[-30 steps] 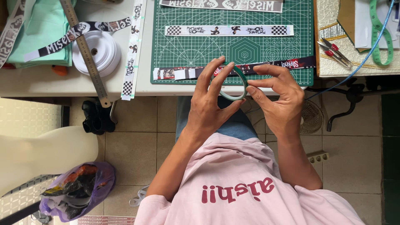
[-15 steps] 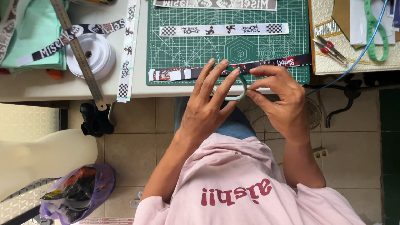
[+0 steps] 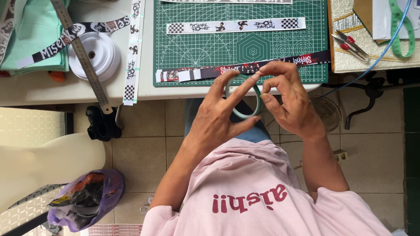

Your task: The person assembles printed fabric labels by applying small pieces of green tape to secure sections on a green cutting mat. They use a craft knife to cut tape and repeatedly place and press down the tape on the labels.

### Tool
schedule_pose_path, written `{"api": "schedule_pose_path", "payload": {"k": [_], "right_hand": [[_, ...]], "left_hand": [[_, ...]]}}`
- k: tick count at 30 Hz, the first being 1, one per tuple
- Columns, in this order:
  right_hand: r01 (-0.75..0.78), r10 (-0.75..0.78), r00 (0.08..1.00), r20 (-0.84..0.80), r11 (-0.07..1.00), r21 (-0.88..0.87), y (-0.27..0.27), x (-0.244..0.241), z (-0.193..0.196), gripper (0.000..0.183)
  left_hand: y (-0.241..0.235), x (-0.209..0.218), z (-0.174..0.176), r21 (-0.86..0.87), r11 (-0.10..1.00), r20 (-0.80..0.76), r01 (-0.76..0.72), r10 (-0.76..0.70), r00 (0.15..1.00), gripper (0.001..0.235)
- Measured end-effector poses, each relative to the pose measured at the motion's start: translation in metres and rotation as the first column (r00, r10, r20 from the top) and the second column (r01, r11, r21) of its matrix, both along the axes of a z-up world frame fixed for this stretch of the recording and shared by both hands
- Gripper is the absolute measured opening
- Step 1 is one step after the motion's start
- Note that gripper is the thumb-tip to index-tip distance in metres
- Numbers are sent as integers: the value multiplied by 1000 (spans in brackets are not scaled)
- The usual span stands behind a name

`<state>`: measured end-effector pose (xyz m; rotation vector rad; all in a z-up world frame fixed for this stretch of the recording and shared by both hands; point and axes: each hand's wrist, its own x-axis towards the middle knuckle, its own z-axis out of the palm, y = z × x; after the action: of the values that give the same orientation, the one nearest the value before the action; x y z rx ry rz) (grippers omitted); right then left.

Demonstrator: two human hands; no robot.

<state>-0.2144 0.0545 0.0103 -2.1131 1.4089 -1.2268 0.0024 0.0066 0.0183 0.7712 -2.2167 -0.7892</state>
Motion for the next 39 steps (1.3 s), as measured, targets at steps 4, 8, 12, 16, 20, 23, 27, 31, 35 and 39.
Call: {"api": "schedule_pose_path", "payload": {"k": [4, 8, 12, 16, 20, 23, 27, 31, 35, 39], "right_hand": [[83, -83, 997, 6, 996, -20, 2, 7, -5, 23], [158, -158, 987, 9, 987, -23, 1, 12, -1, 22], [196, -196, 981, -4, 980, -21, 1, 16, 3, 22], [202, -202, 979, -10, 979, -29, -1, 20, 4, 20], [173, -173, 985, 1, 985, -28, -5, 20, 8, 19], [154, -154, 988, 24, 988, 1, -4, 19, 11, 19], [139, -140, 990, 25, 990, 38, -4, 19, 14, 18], [112, -115, 992, 45, 992, 63, -4, 19, 15, 17], [95, -98, 994, 38, 994, 58, -5, 19, 20, 14], [126, -126, 992, 14, 992, 22, -4, 22, 16, 13]], "left_hand": [[2, -1, -2, 152, 988, -28, 20, -16, 999, 91], [3, -5, -7, 48, 996, -130, 70, -63, 990, 94], [5, -6, -12, 125, 988, -133, 89, -72, 989, 89], [4, -10, -15, 89, 991, -168, 95, -80, 983, 89], [1, -9, -14, 153, 981, -168, 123, -97, 981, 90], [1, -5, -14, 232, 963, -156, 141, -106, 982, 90], [-2, -6, -13, 281, 948, -123, 149, -119, 985, 89], [-4, -4, -12, 320, 936, -80, 149, -130, 988, 90], [-6, -3, -7, 346, 928, -47, 138, -129, 990, 90], [-4, 0, -1, 361, 923, -6, 133, -141, 990, 89]]}}
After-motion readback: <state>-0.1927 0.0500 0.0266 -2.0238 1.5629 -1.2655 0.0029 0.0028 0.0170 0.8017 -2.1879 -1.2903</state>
